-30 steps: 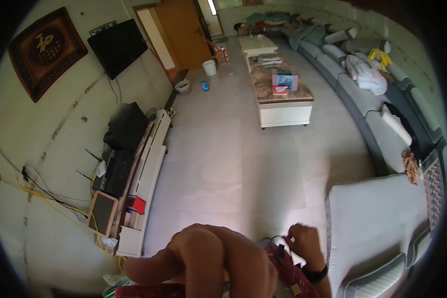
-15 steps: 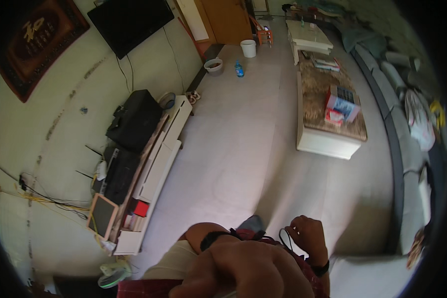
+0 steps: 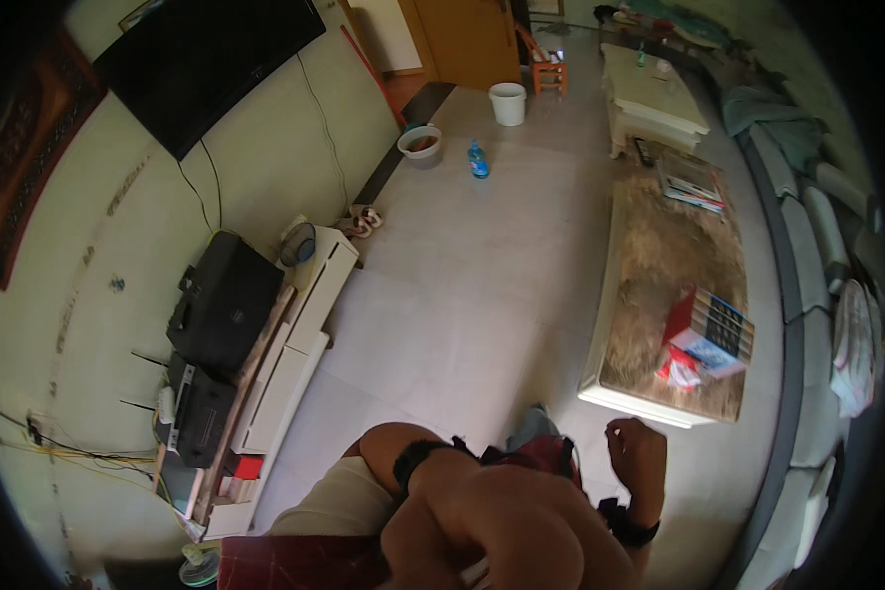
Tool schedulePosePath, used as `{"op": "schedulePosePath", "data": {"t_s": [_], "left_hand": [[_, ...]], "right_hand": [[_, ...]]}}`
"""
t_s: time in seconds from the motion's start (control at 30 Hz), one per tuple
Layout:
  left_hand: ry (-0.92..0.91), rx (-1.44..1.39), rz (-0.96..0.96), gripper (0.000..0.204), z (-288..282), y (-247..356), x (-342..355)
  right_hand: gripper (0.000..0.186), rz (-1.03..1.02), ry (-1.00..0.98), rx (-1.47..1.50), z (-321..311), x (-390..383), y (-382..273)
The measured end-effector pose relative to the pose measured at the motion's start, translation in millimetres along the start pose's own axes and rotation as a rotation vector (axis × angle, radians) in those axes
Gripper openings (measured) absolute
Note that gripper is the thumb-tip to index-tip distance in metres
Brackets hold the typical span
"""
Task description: The person cleans a window and its frame using a red duster. Then the person uses their fingers to remove small debris from the window track.
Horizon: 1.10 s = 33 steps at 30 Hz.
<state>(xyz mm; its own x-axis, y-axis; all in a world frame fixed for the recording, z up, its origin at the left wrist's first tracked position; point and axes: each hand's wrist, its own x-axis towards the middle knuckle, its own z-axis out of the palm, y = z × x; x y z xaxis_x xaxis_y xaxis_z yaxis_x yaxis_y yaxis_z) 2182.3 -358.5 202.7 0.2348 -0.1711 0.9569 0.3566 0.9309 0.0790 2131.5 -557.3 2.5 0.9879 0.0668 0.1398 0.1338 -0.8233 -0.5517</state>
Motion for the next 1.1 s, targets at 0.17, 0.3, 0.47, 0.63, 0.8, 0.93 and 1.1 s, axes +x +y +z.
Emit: {"op": "schedulePosePath", "data": {"t_s": [0.17,0.3,0.47,0.63,0.8,0.93,1.1], "left_hand": [[-0.112,0.691,-0.678,0.023,-167,80,72],[0.144,1.077,-1.009,0.014,-353,131,63],[0.83,0.834,-0.992,0.019,-563,239,47],[0.755,0.939,-1.285,0.039,-767,260,22],[0.852,0.28,-1.068,0.066,-901,210,37],[0.904,0.317,-0.83,0.07,-1017,237,72],[1.177,0.7,-0.977,0.053,-1174,305,106]], "right_hand": [[0.008,-0.178,0.035,0.192,-39,263,37],[0.011,-0.049,0.143,0.833,-48,479,55],[0.015,-0.098,0.153,0.989,-27,686,44],[0.017,0.089,0.208,1.001,-1,845,82],[0.018,0.052,0.467,1.081,-10,1013,114],[0.014,0.076,0.537,1.119,1,1151,143],[0.011,-0.091,0.555,0.72,76,1342,172]]}}
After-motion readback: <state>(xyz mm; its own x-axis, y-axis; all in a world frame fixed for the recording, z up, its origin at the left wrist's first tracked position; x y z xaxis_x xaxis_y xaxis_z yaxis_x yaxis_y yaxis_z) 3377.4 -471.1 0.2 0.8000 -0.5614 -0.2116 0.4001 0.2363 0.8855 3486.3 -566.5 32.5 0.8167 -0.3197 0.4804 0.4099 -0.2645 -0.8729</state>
